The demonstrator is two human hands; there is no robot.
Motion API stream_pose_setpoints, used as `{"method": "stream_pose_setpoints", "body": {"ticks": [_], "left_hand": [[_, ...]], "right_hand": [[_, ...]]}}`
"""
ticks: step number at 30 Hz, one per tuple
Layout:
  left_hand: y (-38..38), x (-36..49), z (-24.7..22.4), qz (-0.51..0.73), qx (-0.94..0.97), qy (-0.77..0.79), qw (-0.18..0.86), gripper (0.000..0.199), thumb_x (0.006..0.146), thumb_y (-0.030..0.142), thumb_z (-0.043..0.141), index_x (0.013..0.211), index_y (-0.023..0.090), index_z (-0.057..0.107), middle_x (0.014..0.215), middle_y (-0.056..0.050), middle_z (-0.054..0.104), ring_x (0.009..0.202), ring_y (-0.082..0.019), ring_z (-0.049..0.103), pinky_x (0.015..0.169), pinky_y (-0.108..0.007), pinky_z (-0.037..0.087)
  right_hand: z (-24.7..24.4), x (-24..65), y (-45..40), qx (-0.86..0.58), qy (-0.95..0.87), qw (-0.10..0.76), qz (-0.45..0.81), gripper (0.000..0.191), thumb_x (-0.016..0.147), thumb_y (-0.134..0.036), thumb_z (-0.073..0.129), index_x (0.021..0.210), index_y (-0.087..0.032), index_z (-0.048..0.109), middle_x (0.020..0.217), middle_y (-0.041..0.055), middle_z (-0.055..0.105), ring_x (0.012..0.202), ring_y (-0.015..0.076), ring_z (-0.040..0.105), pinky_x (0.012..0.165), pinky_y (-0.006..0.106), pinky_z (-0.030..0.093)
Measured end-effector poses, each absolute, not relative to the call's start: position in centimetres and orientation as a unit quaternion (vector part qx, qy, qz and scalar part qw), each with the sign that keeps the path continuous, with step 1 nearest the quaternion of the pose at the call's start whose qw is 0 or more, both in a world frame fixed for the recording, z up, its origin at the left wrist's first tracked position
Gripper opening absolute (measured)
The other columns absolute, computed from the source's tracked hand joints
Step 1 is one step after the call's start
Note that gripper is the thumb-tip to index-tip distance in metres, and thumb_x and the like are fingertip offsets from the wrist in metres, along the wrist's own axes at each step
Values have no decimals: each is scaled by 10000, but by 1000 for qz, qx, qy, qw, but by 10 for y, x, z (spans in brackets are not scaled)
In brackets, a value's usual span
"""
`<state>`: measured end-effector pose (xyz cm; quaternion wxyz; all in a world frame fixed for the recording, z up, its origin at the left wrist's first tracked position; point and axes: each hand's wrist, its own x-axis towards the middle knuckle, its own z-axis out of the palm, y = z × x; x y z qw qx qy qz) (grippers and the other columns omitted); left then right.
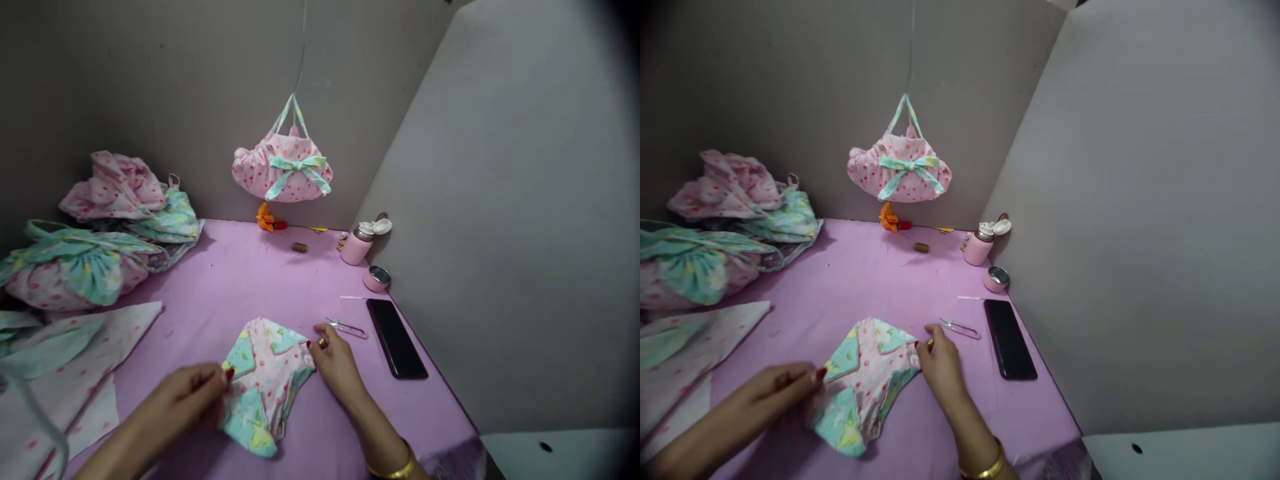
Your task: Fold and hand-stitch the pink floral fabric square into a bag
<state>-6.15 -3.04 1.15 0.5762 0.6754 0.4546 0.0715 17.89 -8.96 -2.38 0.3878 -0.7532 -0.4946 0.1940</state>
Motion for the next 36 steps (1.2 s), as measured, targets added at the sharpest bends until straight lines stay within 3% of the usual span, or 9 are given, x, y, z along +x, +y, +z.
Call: {"method": "stream_pose_setpoints", "body": {"ticks": [3,5,8,11,16,21,25,31,36], "left_hand": [[-3,-48,9,161,783,508,322,258,780,431,453,859,213,568,852,-66,652,817,-266,592,691,-338,421],[2,-34,4,151,817,492,259,201,796,358,436,848,202,552,867,-74,625,829,-273,572,693,-356,410],[-2,-20,0,136,830,451,298,165,835,296,377,751,222,498,659,6,568,619,-194,554,571,-284,401],[0,-19,1,174,817,463,297,146,855,309,368,777,234,466,634,31,538,574,-169,540,543,-258,406],[13,-31,-12,248,828,476,164,265,863,343,357,1060,191,447,1029,-109,556,936,-273,563,781,-407,458],[3,-27,-30,196,922,319,97,528,868,376,389,1338,181,246,1410,-154,322,1276,-299,298,979,-474,324],[1,-20,-34,69,963,242,101,520,884,404,367,1365,257,231,1432,-82,309,1280,-295,305,976,-527,286],[7,-19,-37,55,963,236,118,520,884,421,350,1364,256,237,1451,-80,260,1307,-293,238,978,-558,235],[4,-18,-34,56,957,242,149,508,880,373,360,1358,234,256,1448,-110,267,1321,-294,189,987,-580,197]], "right_hand": [[-19,176,-91,-751,-519,369,178,38,704,-160,553,695,-186,580,608,-7,546,567,147,490,547,244,365],[-15,176,-93,-744,-533,364,172,90,696,-127,542,627,-184,543,632,-8,548,590,141,498,545,229,360],[-7,185,-87,-731,-548,366,178,101,763,-141,484,678,-183,520,562,-42,511,501,111,480,469,195,341],[0,197,-63,-723,-558,373,162,84,821,-190,446,771,-187,513,543,-56,501,486,110,488,459,193,350],[-10,200,-21,-712,-587,373,99,211,845,-169,398,1025,-171,508,984,74,597,892,185,558,756,301,433],[-30,193,-21,-671,-664,315,96,375,811,-220,509,1184,-185,479,1254,118,489,1164,254,412,962,424,309],[-36,197,-25,-665,-680,294,98,354,825,-236,510,1175,-187,500,1253,114,495,1165,256,410,968,439,300],[-38,207,-25,-696,-642,314,70,279,894,-221,389,1148,-167,492,1147,111,542,1088,203,466,935,369,367],[-36,203,-26,-685,-658,303,69,252,860,-209,454,1099,-172,527,1133,102,552,1068,213,472,927,377,377]]}}
